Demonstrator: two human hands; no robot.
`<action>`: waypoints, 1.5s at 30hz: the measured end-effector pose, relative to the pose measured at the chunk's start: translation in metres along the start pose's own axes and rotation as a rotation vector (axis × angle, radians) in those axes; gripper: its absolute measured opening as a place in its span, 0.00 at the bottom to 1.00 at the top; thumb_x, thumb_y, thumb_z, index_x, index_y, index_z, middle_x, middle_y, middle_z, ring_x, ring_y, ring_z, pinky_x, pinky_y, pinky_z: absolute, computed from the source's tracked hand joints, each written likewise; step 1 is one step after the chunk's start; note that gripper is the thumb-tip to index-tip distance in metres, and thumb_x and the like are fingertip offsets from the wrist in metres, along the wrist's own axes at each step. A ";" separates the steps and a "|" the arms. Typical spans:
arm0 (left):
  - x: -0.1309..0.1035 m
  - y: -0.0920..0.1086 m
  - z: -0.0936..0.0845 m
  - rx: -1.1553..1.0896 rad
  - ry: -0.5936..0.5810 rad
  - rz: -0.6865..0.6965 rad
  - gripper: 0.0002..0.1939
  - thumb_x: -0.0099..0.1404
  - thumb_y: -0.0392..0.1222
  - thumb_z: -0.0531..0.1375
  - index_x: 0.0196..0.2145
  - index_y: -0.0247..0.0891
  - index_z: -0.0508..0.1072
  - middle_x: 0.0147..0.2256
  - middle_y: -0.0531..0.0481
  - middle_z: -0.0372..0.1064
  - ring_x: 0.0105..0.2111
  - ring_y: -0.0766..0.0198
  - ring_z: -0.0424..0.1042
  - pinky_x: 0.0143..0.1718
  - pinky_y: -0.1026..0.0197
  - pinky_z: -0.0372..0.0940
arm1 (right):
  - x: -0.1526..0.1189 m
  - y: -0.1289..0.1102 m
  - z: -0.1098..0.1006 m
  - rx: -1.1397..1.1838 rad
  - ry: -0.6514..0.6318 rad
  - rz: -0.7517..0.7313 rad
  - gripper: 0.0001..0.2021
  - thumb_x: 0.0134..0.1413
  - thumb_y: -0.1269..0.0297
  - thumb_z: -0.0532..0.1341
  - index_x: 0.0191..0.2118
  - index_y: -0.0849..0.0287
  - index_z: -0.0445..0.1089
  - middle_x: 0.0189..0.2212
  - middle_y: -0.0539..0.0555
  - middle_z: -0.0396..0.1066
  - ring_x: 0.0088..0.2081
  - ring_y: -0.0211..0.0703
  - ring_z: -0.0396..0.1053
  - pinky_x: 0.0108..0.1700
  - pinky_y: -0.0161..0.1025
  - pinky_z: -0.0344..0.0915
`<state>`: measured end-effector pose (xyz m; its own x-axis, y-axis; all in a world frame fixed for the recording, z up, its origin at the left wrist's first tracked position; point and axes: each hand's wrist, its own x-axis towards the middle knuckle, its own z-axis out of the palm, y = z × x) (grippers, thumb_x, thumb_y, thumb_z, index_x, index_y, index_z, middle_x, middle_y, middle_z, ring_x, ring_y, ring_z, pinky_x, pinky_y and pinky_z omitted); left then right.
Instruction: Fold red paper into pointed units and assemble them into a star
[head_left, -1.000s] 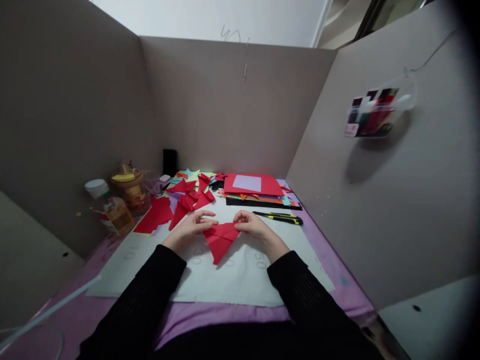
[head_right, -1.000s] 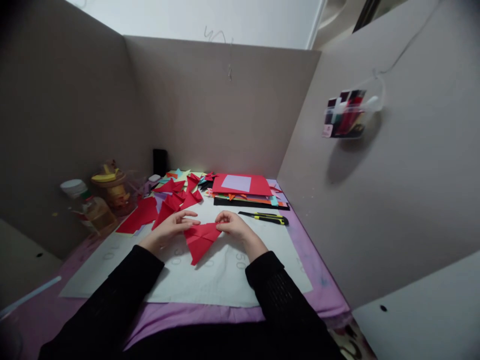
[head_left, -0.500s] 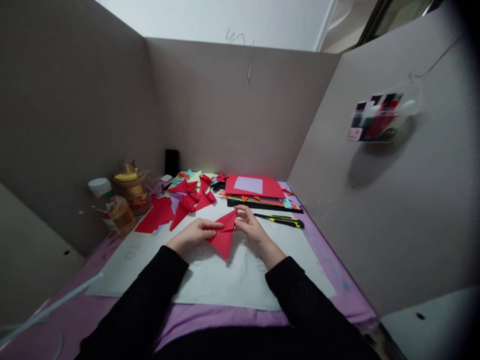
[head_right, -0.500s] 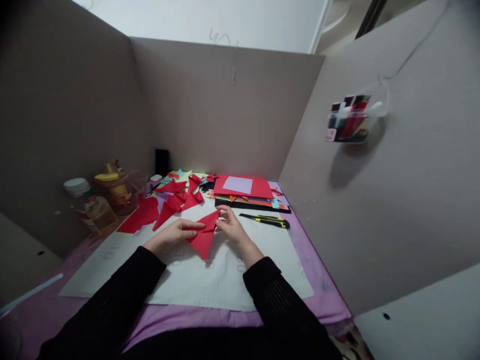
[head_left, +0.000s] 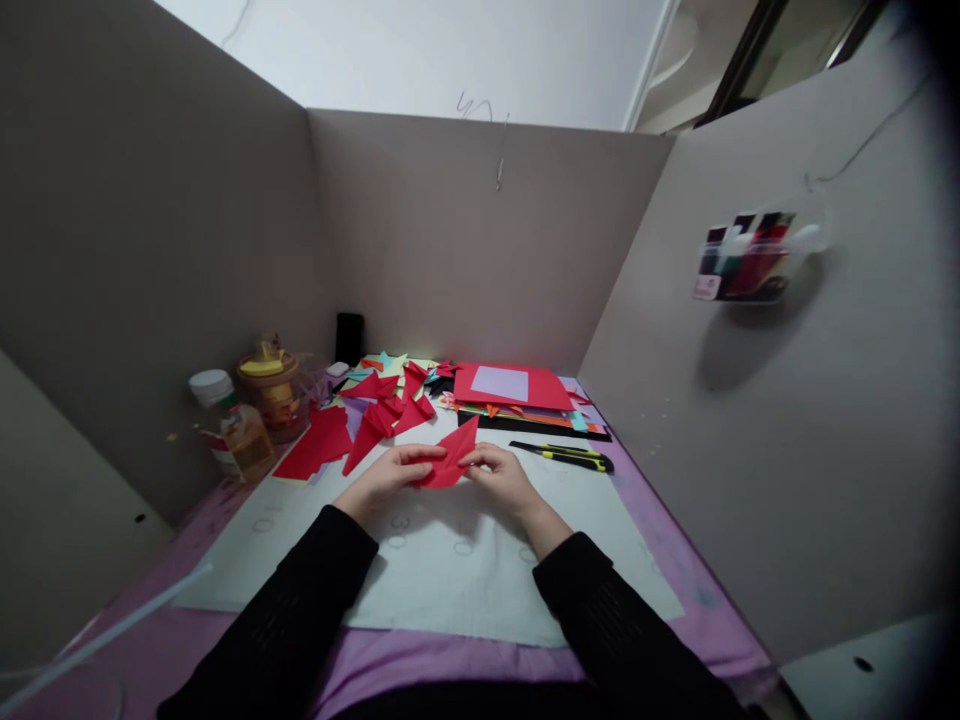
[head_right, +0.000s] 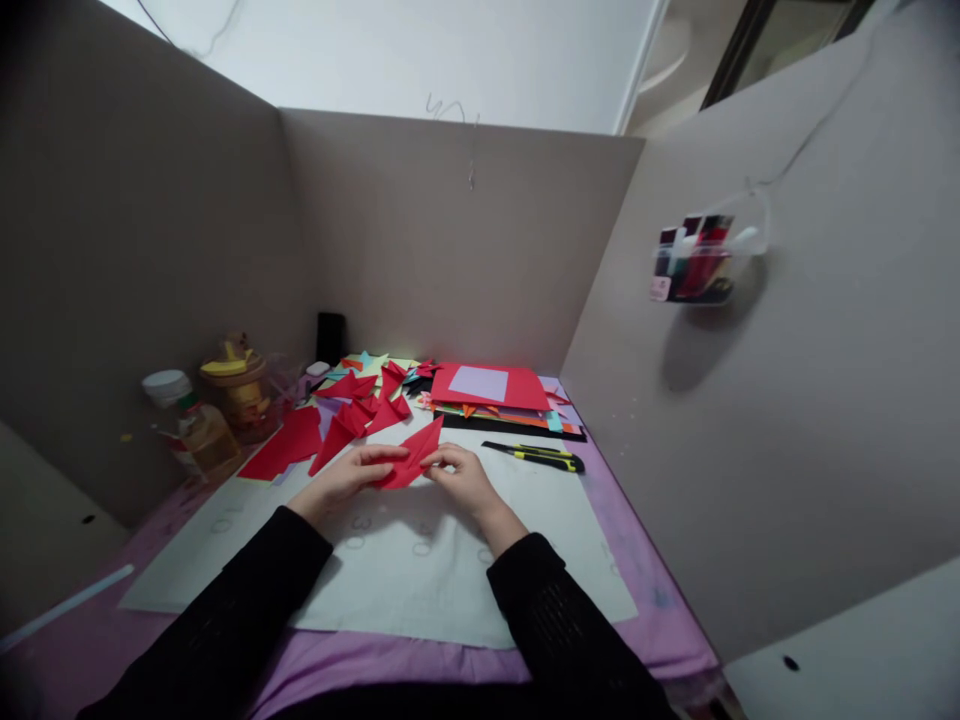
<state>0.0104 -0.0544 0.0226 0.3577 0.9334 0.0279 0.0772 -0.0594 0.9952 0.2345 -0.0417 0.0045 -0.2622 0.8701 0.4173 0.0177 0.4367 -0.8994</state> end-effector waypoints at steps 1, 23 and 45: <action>0.000 0.001 -0.001 0.022 0.023 0.032 0.21 0.56 0.47 0.63 0.45 0.34 0.77 0.28 0.45 0.74 0.23 0.66 0.68 0.24 0.65 0.61 | 0.001 0.001 -0.002 0.009 0.036 0.008 0.04 0.42 0.68 0.66 0.29 0.56 0.78 0.30 0.53 0.74 0.33 0.43 0.70 0.38 0.40 0.65; 0.001 -0.005 0.008 0.296 0.431 0.476 0.06 0.52 0.43 0.67 0.28 0.38 0.79 0.32 0.44 0.77 0.34 0.57 0.75 0.36 0.59 0.69 | 0.006 0.007 -0.001 0.233 0.228 0.079 0.10 0.37 0.59 0.70 0.26 0.58 0.74 0.25 0.52 0.75 0.28 0.41 0.70 0.31 0.38 0.66; -0.005 0.000 0.012 0.279 0.438 0.473 0.05 0.50 0.41 0.69 0.24 0.39 0.77 0.28 0.46 0.76 0.34 0.56 0.74 0.39 0.57 0.67 | 0.003 0.004 0.002 0.252 0.294 0.060 0.07 0.34 0.64 0.71 0.23 0.56 0.74 0.25 0.51 0.75 0.29 0.44 0.72 0.34 0.42 0.70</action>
<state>0.0201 -0.0633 0.0217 0.0090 0.8380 0.5456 0.2627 -0.5284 0.8073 0.2319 -0.0375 0.0022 0.0201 0.9365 0.3500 -0.2225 0.3455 -0.9117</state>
